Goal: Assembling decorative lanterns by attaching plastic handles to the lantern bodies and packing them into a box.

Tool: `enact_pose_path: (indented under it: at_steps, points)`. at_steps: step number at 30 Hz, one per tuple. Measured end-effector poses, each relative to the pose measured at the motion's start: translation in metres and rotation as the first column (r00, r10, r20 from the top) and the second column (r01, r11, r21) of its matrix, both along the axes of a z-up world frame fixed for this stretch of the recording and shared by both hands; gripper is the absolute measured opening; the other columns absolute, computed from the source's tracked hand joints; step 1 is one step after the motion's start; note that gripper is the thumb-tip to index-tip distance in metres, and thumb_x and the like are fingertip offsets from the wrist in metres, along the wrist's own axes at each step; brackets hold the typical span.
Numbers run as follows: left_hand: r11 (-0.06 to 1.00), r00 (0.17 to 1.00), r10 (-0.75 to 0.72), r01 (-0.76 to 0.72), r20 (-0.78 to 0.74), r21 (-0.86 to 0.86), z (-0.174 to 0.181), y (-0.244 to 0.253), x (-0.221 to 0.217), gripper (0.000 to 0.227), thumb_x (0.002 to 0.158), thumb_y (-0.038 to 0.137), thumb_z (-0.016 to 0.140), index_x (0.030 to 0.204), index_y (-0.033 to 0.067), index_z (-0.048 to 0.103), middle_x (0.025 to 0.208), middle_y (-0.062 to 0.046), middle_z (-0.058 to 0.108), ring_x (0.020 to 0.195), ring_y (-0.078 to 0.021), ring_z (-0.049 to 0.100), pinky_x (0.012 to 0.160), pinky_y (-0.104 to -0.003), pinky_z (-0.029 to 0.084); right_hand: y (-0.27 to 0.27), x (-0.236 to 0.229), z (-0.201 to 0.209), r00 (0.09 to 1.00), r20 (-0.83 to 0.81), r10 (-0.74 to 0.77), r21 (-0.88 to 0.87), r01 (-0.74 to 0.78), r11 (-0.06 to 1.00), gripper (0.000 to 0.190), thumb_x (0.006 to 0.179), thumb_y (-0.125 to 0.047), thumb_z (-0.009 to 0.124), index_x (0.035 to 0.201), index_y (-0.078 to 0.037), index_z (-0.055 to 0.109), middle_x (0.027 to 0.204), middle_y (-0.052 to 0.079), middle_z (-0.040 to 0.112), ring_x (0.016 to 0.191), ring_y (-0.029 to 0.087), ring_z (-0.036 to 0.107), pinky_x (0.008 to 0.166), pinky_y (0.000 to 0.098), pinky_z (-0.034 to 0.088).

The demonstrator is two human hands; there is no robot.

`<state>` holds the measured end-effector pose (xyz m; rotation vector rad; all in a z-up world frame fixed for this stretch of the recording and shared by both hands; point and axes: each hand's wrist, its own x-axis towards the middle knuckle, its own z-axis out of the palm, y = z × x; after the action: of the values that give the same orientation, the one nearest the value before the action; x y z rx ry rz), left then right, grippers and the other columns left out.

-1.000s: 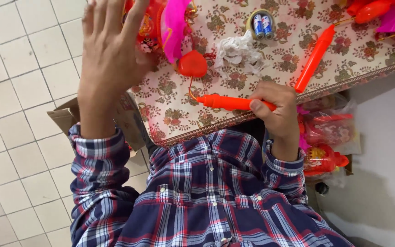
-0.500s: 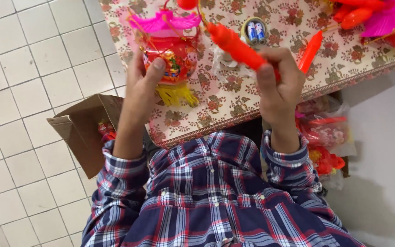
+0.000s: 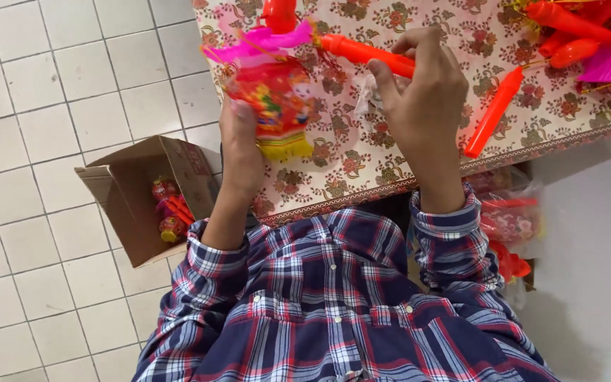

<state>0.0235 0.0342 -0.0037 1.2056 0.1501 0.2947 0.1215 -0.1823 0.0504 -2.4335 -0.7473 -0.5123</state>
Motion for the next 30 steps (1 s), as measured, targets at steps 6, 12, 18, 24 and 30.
enact_pose_path:
  at_steps: [6,12,18,24,30]
  points:
    - [0.996,0.999,0.047,-0.047,-0.004,-0.079,0.01,0.0,0.001,0.064,0.098,0.064,0.049,0.133,0.0114,0.043,0.13,-0.013,0.061,0.121,-0.0275,0.067,0.094,-0.04,0.064,0.003,0.007,-0.007,0.99,-0.086,0.111,0.085,-0.104,0.991,0.046,0.099,0.004,0.084,0.13,-0.002,0.05,0.112,0.015,0.065,0.078,0.02,0.071,0.076,0.0302,0.065]
    - [0.995,0.997,0.066,-0.062,0.041,-0.072,0.0,0.003,0.001,0.071,0.1,0.038,0.067,0.153,0.013,0.028,0.137,-0.016,0.055,0.124,-0.0289,0.064,0.104,-0.043,0.062,-0.004,-0.009,-0.012,1.0,-0.006,-0.006,-0.061,0.006,0.998,0.045,0.104,-0.015,0.081,0.133,-0.002,0.049,0.141,0.02,0.058,0.13,0.035,0.057,0.114,0.0508,0.038]
    - [0.986,0.997,-0.01,-0.002,0.073,0.167,-0.024,0.009,-0.003,0.113,0.087,0.085,0.05,0.164,0.0103,0.013,0.142,-0.016,0.054,0.128,-0.0251,0.059,0.113,-0.044,0.058,-0.018,-0.014,-0.049,0.993,0.007,-0.114,-0.392,0.108,0.913,0.044,0.104,-0.041,0.072,0.136,-0.014,0.063,0.126,0.01,0.063,0.101,0.024,0.055,0.079,0.0328,0.049]
    - [0.929,0.993,-0.114,0.116,-0.026,0.352,0.036,-0.021,-0.015,0.104,0.095,0.085,0.023,0.159,0.0035,0.015,0.142,-0.039,0.043,0.133,-0.0506,0.053,0.113,-0.06,0.049,-0.026,-0.022,-0.039,0.981,-0.056,0.183,-0.147,-0.19,0.971,0.034,0.093,-0.011,0.083,0.125,-0.016,0.071,0.106,0.007,0.064,0.096,0.026,0.067,0.08,0.0375,0.055]
    - [0.972,0.968,-0.236,0.236,0.087,0.011,0.021,-0.029,-0.008,0.105,0.089,0.047,0.084,0.162,0.0088,0.019,0.157,-0.024,0.04,0.147,-0.0419,0.041,0.123,-0.058,0.037,-0.031,-0.031,-0.014,0.975,-0.048,0.216,0.547,-0.155,0.823,0.029,0.1,-0.006,0.081,0.123,-0.003,0.064,0.117,0.017,0.07,0.109,0.033,0.073,0.09,0.041,0.058]
